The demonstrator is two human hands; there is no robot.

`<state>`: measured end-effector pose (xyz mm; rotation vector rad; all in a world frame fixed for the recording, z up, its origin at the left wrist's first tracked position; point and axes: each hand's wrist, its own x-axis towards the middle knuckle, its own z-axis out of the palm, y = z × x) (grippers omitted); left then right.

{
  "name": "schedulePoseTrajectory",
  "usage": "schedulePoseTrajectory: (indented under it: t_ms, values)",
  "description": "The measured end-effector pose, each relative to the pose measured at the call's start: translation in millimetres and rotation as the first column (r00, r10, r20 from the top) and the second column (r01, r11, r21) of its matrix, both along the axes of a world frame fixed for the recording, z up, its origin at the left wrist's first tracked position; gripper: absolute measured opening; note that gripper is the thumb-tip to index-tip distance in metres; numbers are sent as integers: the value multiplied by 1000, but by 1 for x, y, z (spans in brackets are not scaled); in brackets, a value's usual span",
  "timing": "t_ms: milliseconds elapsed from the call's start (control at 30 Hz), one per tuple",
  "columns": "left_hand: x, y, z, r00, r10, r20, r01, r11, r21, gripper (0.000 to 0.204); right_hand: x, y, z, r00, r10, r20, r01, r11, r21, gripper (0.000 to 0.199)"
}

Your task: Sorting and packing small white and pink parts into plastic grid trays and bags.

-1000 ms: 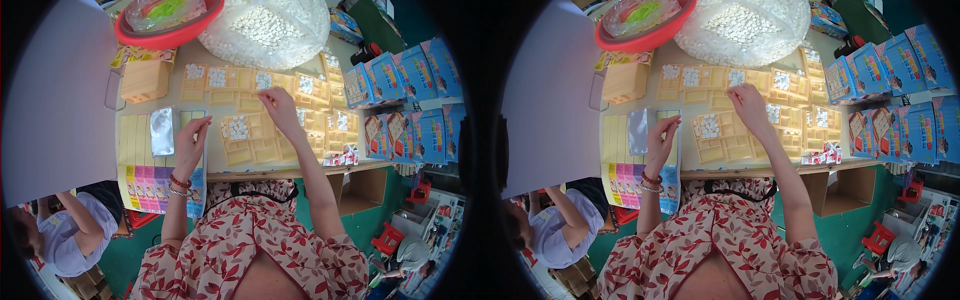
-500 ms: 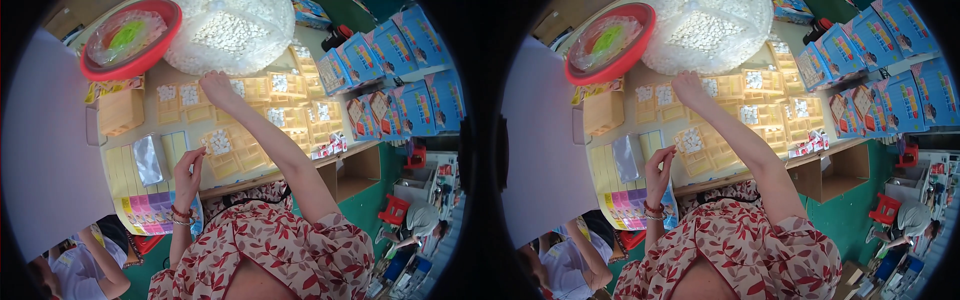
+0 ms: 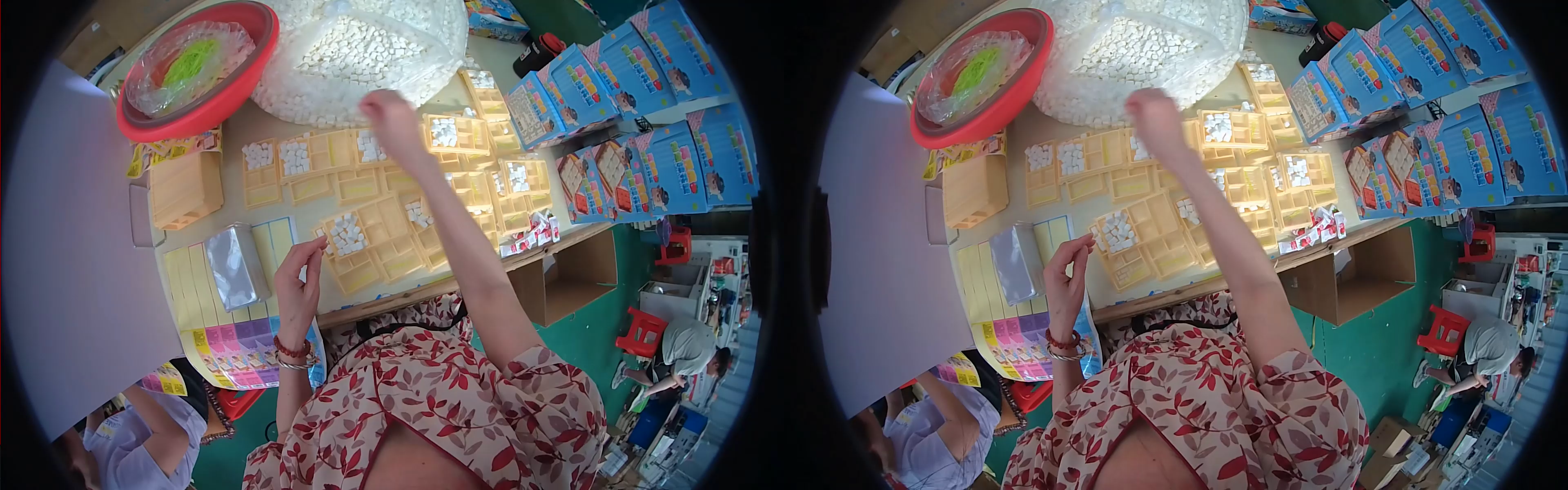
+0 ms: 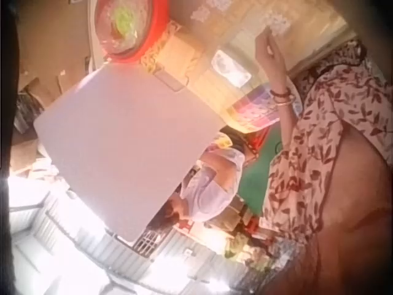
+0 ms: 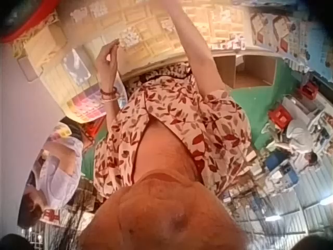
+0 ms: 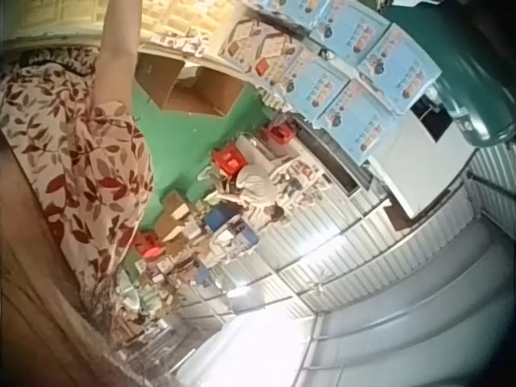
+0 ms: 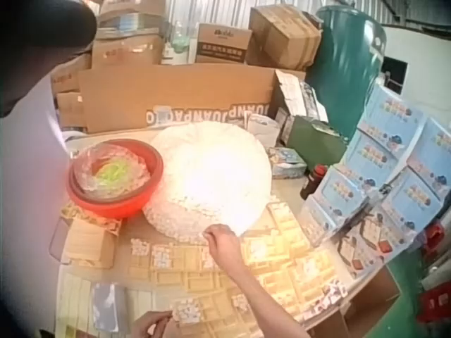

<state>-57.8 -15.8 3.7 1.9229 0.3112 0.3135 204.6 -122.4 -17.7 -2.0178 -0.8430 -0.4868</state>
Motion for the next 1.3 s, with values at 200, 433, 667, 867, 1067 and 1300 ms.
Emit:
schedulePoseTrajectory:
  t_ms: [200, 433, 667, 867, 1067, 1300]
  values:
    - [-5, 3, -2, 1000, 6, -22, -6, 1000, -23, 20, 18, -124, 4, 920, -285, -269, 290, 957, -23, 9]
    - [4, -8, 0, 1000, -25, 20, 25, 1000, -4, 20, 6, -181, -14, 884, -391, -256, 381, 920, -88, 11]
    - [9, -15, 5, 998, -54, -11, 54, 999, 2, 19, 7, -159, -30, 881, -369, -295, 378, 925, -27, 14]
    - [11, -17, 5, 997, -79, 2, 79, 996, 43, 19, 17, -138, -22, 941, -260, -216, 253, 965, -64, 8]
    - [10, -20, 4, 998, -66, -4, 66, 998, 9, 20, 21, -133, -28, 962, -201, -184, 158, 962, -225, 10]
    - [8, -15, 8, 999, -49, 8, 49, 999, 4, 20, 15, -141, -32, 960, -229, -163, 222, 973, -60, 9]
